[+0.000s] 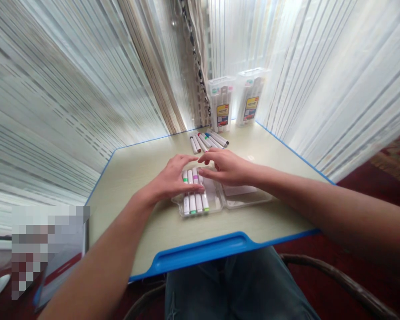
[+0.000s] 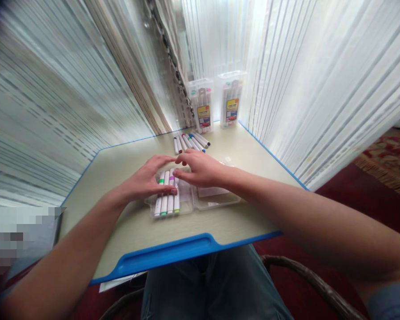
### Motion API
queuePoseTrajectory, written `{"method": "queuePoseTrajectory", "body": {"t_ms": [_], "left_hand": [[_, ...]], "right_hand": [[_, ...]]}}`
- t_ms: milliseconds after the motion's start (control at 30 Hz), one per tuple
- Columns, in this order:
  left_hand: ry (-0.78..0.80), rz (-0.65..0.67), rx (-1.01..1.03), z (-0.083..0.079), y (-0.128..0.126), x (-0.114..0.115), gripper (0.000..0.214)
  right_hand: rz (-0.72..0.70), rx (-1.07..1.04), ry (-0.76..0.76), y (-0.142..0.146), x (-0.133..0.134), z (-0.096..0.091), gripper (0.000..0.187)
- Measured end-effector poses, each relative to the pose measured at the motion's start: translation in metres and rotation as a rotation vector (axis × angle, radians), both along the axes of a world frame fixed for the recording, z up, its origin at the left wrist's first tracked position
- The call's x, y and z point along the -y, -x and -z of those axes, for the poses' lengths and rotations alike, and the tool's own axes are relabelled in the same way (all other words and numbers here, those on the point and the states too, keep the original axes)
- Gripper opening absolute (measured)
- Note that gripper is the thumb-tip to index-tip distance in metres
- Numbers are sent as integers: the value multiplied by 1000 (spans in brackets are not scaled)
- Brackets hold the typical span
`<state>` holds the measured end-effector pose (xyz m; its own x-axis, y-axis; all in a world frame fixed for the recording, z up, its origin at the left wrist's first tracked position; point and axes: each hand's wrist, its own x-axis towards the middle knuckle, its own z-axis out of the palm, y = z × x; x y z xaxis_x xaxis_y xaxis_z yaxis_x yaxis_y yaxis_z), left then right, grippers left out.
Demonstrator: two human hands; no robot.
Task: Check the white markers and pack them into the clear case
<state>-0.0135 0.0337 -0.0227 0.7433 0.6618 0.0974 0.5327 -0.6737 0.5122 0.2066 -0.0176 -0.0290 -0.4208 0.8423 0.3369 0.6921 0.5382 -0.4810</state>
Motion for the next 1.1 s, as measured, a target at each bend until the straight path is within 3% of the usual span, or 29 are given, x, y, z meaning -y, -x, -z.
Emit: {"method": "queuePoseTrajectory", "body": {"t_ms": [233, 400, 500, 867, 1100], "left_hand": [[-4, -19, 32, 1, 0, 1, 92], [-2, -85, 174, -1, 1, 0, 46], [-45, -95, 156, -2, 1, 0, 31], [-80, -109, 133, -2, -2, 2, 24], [-58, -126, 240, 1, -1, 1, 27]], "right_hand": [[-8, 14, -3, 0, -1, 1, 33], [-20, 27, -4, 0, -2, 1, 33], [-37, 53, -5, 0, -1, -1, 31], [-41, 114, 7, 1, 0, -5, 29], [-20, 111, 23, 0, 0, -3, 31]]}}
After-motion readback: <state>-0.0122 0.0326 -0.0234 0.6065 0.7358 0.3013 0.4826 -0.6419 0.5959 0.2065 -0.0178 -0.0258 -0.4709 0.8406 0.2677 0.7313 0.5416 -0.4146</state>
